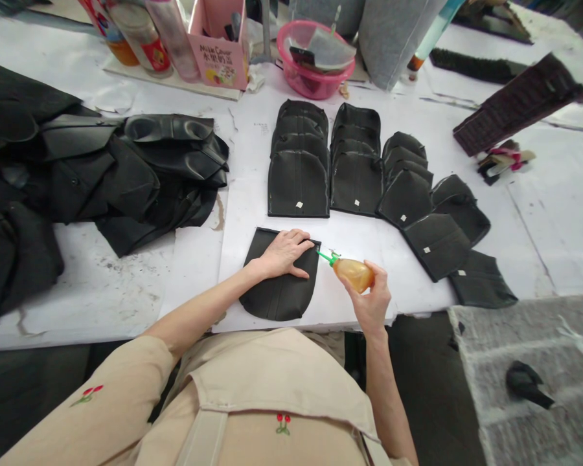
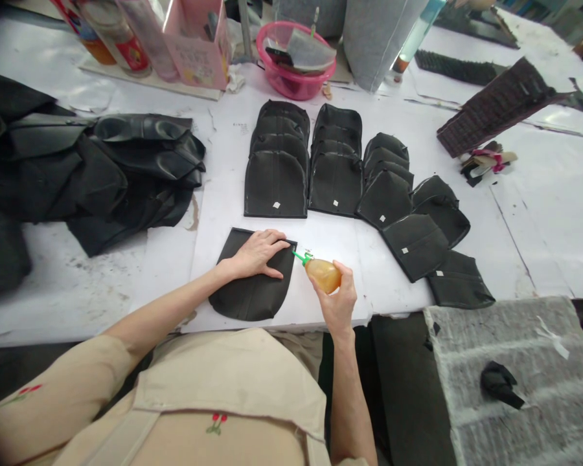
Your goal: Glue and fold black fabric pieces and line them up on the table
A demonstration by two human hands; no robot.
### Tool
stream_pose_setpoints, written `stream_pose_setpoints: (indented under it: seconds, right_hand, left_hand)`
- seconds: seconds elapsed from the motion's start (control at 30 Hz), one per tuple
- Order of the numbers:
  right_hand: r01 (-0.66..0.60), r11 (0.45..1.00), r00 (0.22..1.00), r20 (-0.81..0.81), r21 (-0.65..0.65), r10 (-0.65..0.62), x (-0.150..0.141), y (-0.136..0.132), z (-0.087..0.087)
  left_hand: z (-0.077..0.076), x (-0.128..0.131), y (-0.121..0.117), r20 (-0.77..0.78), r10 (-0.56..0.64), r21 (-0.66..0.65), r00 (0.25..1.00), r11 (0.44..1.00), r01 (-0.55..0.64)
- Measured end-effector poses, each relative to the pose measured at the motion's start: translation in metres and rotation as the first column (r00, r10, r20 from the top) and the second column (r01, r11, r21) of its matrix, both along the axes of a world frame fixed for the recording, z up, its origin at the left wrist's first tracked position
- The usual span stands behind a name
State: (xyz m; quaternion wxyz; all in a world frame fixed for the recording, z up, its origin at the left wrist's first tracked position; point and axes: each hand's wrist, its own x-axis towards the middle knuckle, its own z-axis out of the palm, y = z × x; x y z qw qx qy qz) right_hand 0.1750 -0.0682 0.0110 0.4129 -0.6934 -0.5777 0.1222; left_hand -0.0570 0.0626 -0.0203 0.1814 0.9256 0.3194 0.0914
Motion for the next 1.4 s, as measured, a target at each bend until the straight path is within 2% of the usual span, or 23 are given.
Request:
stream_pose_setpoints:
  seconds: [0.2,1.4]
  right_hand:
    - [0.024,0.999,0.999,-0.028,-0.042,-0.025,-0.003,-0.008,0.002]
    - [0.099,0.992,0.995,0.018,-0.084,-0.098,-0.020,-0.069,0.017]
  left_hand:
    - [-0.001,0.000,0.001,-0.003,0.003,-0.009,1.000,1.000,-0.003]
    - [-0.002,-0.002,0.000,0.007,0.001,-0.021,1.000,1.000,-0.001]
